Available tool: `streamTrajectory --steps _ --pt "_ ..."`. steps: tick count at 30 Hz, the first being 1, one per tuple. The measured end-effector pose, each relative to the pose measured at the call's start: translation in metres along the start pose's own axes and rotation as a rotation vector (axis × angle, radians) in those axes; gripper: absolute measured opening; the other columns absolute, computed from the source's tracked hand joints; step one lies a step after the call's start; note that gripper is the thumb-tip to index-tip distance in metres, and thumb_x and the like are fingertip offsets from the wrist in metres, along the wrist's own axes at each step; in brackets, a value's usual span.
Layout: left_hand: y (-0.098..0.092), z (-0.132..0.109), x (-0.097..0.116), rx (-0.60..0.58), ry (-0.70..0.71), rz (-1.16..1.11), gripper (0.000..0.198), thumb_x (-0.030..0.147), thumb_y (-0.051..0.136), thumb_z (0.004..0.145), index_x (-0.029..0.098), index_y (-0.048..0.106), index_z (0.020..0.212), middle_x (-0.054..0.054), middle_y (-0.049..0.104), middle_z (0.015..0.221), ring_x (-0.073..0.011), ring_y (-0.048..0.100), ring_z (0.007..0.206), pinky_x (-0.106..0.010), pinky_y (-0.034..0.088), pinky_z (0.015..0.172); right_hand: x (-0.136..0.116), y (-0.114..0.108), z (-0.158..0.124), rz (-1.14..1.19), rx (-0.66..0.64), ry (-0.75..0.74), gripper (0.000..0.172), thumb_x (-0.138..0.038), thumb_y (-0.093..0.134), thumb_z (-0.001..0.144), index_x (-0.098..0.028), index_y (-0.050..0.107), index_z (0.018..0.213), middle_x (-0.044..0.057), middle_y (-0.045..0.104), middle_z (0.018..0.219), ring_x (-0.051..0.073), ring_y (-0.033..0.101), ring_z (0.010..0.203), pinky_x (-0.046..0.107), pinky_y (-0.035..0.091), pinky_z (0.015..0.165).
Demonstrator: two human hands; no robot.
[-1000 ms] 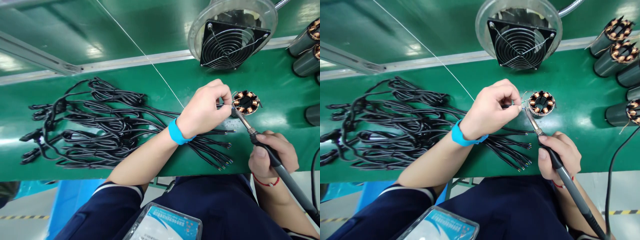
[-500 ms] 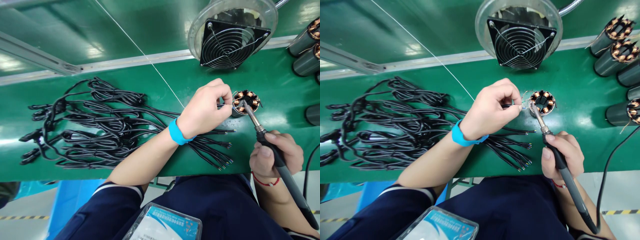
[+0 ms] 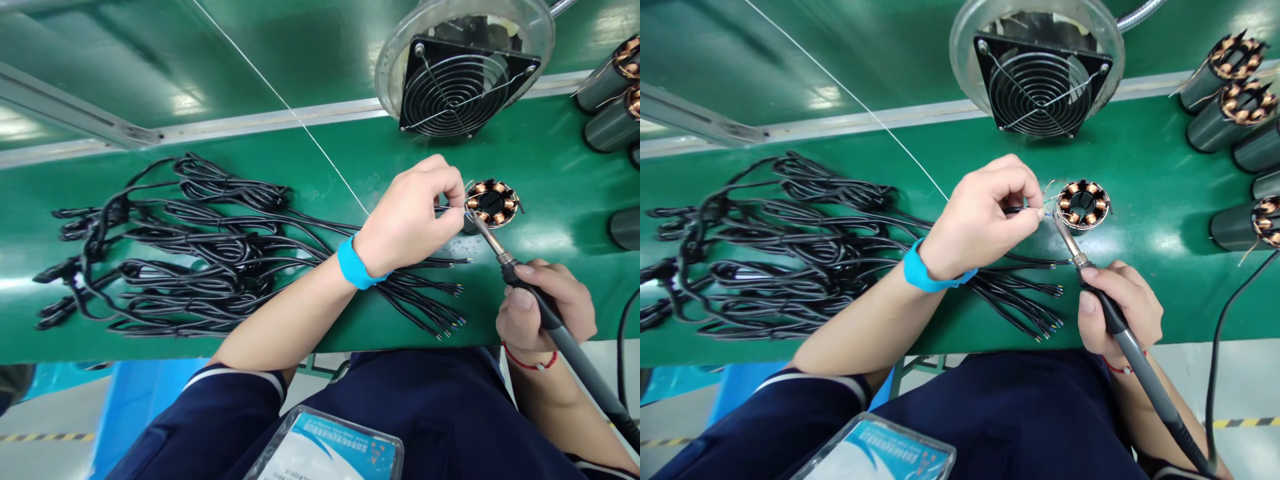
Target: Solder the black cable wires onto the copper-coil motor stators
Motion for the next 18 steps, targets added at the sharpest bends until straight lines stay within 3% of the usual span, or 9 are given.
streamTrajectory --steps 6,11,18 --pt "0.0002 -0.0001 0.0011 0.001 0.011 0.013 0.015 0.007 0.049 0.075 0.018 0.05 0.065 -0.002 0.058 0.077 -0.0136 0.054 0.074 -0.03 0.049 0.072 0.0004 0.0025 -0.0005 -0.027 -0.032 0.01 0.023 -0.023 0.06 0.085 -0.021 0.066 0.107 0.0 0.062 0.069 0.012 0.051 0.052 0.031 0.046 0.051" --pt "-0.0002 -0.0001 0.0016 0.001 0.013 -0.002 0.015 0.006 0.049 0.074 0.018 0.049 0.064 -0.002 0.057 0.077 -0.0135 0.054 0.075 -0.031 0.049 0.074 -0.0015 -0.0029 0.0 -0.034 0.033 -0.027 0.028 -0.024 0.06 0.085 -0.021 0.066 0.112 0.0 0.062 0.07 0.013 0.051 0.053 0.03 0.044 0.048" --pt "0.0001 0.0002 0.0027 -0.005 0.012 -0.002 0.017 0.006 0.049 0.075 0.019 0.048 0.064 -0.002 0.057 0.078 -0.0142 0.054 0.075 -0.032 0.048 0.074 -0.0014 0.0042 0.0004 0.04 -0.056 0.011 0.031 -0.019 0.061 0.084 -0.02 0.066 0.114 0.0 0.06 0.07 0.012 0.051 0.053 0.03 0.044 0.05"
Point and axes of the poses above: each hand's wrist, its own z-axis towards the middle knuckle, its own y-axis out of the palm, x = y × z, the point moved 10 cm from there along z, towards the middle knuckle
